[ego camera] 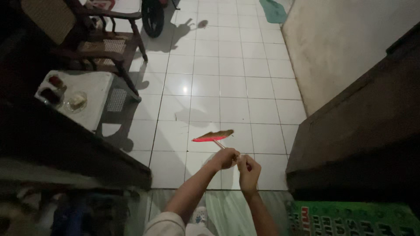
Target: The person sweeps the tiled floor using a broom, moving debris towards a dustpan near a doorway.
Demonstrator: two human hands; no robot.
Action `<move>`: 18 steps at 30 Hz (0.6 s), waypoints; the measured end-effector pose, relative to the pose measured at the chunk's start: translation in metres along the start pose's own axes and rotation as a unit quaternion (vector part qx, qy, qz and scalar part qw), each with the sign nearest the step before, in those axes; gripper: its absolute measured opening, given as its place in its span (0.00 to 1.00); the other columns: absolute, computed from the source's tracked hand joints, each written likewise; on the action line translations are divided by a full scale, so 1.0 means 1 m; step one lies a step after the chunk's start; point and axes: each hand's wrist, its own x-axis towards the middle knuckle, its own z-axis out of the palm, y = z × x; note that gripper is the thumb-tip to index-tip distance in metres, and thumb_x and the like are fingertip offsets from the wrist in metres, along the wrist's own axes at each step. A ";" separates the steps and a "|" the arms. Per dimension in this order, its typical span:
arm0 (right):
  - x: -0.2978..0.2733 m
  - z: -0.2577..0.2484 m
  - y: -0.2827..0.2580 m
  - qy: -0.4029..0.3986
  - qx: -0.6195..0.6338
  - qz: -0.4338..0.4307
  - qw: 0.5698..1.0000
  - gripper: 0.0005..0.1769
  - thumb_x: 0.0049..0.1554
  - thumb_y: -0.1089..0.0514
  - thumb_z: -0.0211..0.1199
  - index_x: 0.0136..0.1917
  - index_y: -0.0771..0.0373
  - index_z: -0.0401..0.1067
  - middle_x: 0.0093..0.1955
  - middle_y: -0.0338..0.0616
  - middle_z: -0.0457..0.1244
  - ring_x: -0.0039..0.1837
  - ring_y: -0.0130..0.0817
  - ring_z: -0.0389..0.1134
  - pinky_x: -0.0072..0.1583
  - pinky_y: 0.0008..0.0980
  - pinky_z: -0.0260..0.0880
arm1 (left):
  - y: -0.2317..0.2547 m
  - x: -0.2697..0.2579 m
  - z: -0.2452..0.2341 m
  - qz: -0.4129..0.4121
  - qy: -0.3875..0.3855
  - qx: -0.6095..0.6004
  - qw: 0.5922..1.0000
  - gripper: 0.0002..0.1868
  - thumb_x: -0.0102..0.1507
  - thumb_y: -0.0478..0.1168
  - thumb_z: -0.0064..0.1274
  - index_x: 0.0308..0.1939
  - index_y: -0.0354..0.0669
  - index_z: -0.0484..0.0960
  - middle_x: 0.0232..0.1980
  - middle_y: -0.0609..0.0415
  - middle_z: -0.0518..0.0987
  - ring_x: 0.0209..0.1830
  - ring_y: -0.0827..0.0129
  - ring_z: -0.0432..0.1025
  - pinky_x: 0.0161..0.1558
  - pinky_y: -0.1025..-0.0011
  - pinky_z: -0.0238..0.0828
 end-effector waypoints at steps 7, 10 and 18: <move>-0.016 -0.110 -0.039 -0.170 0.050 -0.007 0.984 0.17 0.63 0.56 0.57 0.33 0.64 0.66 0.32 0.37 0.59 0.36 0.24 0.56 0.40 0.28 0.59 | 0.075 -0.002 0.063 0.055 -0.147 -0.052 0.986 0.10 0.59 0.37 0.51 0.38 0.45 0.88 0.38 0.48 0.86 0.38 0.59 0.79 0.42 0.61 0.75; -0.037 -0.176 -0.035 -0.146 0.010 -0.012 0.989 0.17 0.63 0.54 0.56 0.35 0.63 0.66 0.34 0.37 0.59 0.38 0.24 0.58 0.43 0.28 0.60 | 0.134 0.000 0.117 -0.116 -0.216 0.023 0.969 0.12 0.69 0.41 0.49 0.43 0.36 0.84 0.41 0.43 0.83 0.40 0.56 0.78 0.44 0.60 0.72; -0.145 -0.321 0.046 0.055 0.072 0.054 0.994 0.24 0.65 0.59 0.60 0.30 0.60 0.56 0.28 0.36 0.51 0.30 0.25 0.47 0.34 0.33 0.50 | 0.193 -0.041 0.334 0.064 -0.218 -0.292 0.929 0.14 0.63 0.44 0.51 0.46 0.40 0.83 0.46 0.49 0.82 0.46 0.64 0.75 0.50 0.66 0.71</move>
